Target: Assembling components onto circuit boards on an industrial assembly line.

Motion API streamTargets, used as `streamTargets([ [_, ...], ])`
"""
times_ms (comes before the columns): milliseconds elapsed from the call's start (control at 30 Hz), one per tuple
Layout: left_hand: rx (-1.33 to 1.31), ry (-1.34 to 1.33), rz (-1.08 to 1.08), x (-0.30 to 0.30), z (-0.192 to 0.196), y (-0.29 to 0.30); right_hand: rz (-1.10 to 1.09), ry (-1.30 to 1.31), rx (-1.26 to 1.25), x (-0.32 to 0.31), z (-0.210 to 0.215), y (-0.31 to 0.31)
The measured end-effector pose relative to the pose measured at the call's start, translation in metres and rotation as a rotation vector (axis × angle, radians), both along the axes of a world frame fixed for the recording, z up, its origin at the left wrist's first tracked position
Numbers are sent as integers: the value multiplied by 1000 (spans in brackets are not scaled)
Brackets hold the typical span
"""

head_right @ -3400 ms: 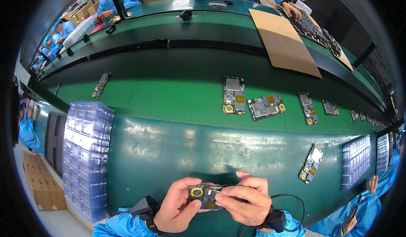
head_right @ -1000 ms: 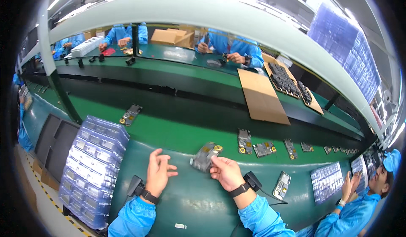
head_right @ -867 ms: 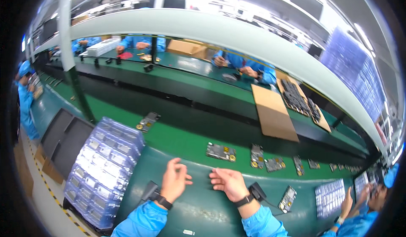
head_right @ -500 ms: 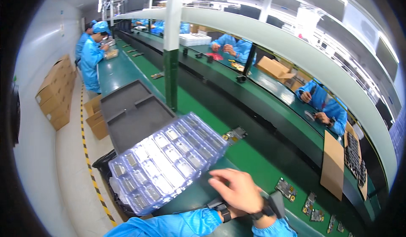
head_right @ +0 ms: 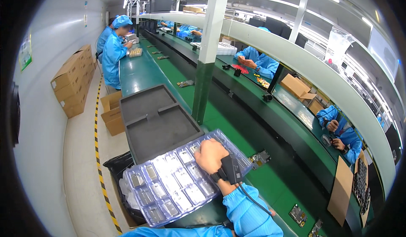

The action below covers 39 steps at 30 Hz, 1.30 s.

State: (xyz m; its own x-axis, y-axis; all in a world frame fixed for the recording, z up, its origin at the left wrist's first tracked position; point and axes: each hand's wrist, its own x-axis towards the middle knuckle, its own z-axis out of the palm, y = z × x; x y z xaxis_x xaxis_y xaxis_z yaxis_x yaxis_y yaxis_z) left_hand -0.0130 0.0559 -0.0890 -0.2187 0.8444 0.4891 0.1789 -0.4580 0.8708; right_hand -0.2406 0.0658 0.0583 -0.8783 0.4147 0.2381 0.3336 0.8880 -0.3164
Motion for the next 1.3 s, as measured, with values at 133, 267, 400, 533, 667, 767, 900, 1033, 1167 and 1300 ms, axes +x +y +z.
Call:
streamTargets([
  [133, 1, -7, -16, 3, -2, 3, 18, -155, 79, -6, 19, -4],
  [267, 12, 6, -21, 4, -3, 1, 38, -31, 114, 23, 37, -12],
  [400, 170, 51, 106, -13, 13, -16, -7, 232, -362, 117, 55, 4],
  [533, -198, 244, 20, -9, -9, 3, -189, 408, -799, 244, 25, 22],
  [667, -257, 67, 73, -17, 16, -13, -336, 459, -819, 371, -15, 6],
  [767, -183, 148, 132, -19, 24, -13, -405, 260, -496, 439, -27, -26],
  [900, -38, 514, 271, -29, 44, 7, -387, 120, -286, 489, -47, -57],
  [1033, 109, 783, 556, -68, 49, 61, -430, 214, -242, 519, -74, -71],
  [1167, -146, 980, 845, -88, 36, 102, -501, 274, -237, 532, -99, -75],
  [1300, -407, 943, 847, -118, 9, 115, -417, 374, -235, 525, -113, -71],
])
